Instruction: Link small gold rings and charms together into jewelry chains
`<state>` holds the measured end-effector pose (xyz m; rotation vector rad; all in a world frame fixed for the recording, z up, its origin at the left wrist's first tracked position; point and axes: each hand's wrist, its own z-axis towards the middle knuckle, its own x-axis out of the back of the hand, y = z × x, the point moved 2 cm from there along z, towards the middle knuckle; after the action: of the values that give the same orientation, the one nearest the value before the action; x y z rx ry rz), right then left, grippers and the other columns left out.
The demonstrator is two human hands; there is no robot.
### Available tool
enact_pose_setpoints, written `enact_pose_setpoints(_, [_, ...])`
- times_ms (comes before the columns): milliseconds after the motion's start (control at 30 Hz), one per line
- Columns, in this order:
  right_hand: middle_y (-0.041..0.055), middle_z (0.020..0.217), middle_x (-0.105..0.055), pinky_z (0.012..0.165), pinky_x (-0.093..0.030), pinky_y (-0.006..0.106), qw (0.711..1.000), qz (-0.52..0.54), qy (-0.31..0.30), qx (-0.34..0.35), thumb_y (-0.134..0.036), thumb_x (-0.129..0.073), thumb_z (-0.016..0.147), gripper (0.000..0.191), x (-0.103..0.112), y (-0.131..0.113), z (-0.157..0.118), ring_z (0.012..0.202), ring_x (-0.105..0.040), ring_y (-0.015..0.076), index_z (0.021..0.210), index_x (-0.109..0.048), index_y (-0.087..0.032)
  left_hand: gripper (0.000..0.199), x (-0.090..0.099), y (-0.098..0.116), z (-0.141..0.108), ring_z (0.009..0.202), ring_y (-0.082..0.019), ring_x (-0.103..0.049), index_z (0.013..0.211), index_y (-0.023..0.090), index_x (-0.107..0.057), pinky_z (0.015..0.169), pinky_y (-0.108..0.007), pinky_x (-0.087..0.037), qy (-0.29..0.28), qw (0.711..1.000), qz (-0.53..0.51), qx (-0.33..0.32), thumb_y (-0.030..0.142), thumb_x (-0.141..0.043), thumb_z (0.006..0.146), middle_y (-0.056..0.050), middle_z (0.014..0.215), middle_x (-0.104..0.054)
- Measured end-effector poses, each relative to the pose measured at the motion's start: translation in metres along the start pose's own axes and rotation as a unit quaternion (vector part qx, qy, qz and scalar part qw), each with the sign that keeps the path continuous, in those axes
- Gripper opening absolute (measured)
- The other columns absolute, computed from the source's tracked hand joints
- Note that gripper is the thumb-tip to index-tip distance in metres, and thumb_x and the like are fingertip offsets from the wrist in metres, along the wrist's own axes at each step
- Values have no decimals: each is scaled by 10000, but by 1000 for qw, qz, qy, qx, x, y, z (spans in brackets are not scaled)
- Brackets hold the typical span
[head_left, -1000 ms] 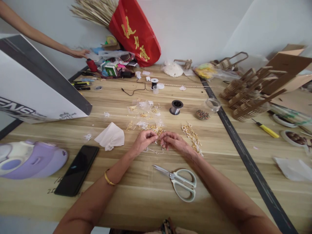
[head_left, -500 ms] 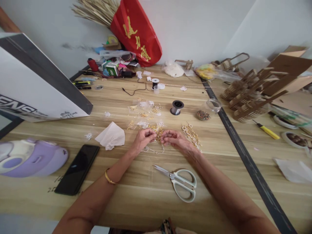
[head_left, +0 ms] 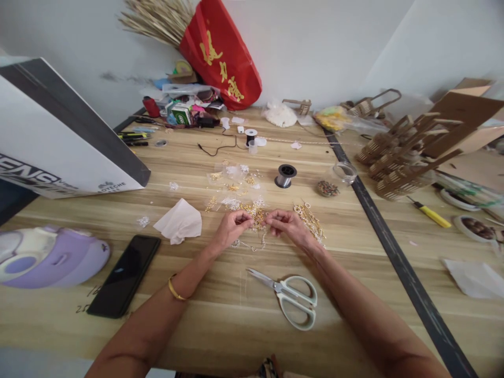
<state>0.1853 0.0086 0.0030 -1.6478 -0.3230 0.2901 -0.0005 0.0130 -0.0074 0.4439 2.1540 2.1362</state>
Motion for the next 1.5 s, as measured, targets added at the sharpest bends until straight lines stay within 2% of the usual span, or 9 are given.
enact_pose_setpoints(100, [-29,547,-533,411,-341,190,997,-64,20,35,-406,-643,750,253,0,-7,-3,439,-437,66,775,-621,-155,168,-1,5,-1,620,-111,-552,718,122,-644,605,-216,-425,-11,1000,18,-20,289,-661,707,-19,657,-625])
enact_pose_setpoints(233, [-22,549,-538,436,-357,209,993,-102,12,65,-386,-612,780,227,-5,-13,-7,456,-442,78,797,-617,-159,184,-4,11,-3,637,-113,-563,711,119,-636,631,-222,-434,-38,999,-23,-22,297,-681,699,-19,666,-631])
enact_pose_setpoints(500, [7,579,-609,484,-441,238,996,-59,25,57,-399,-638,765,234,-16,-21,-11,501,-531,111,793,-629,-167,192,-5,11,-6,609,-106,-576,736,110,-630,649,-244,-467,-81,989,-120,25,292,-683,707,-9,643,-621])
enact_pose_setpoints(633, [18,610,-627,501,-469,244,997,-46,30,63,-404,-646,759,238,-17,-21,-11,539,-563,121,804,-633,-170,178,-6,8,-6,609,-100,-566,729,104,-646,645,-234,-454,-83,984,-154,29,269,-699,689,-18,642,-626])
enact_pose_setpoints(867, [10,611,-614,499,-469,249,995,-46,41,82,-409,-647,759,237,-17,-20,-11,550,-567,124,821,-642,-180,216,-10,6,-6,540,-94,-565,701,105,-651,584,-241,-457,-66,966,-237,79,264,-757,601,-9,617,-627])
enact_pose_setpoints(1300, [-1,650,-572,492,-410,234,989,-103,47,100,-365,-639,774,204,-16,-13,-12,554,-509,109,845,-612,-176,255,-14,8,-9,549,-94,-560,757,97,-656,566,-223,-463,-69,982,-161,65,288,-751,618,-18,623,-630])
enact_pose_setpoints(1500, [23,695,-620,500,-385,237,972,-190,50,130,-355,-607,804,175,-20,-19,-15,582,-523,121,822,-639,-184,207,-17,-4,-8,549,-88,-560,744,109,-664,540,-197,-443,-111,987,-108,47,292,-716,663,-4,607,-622])
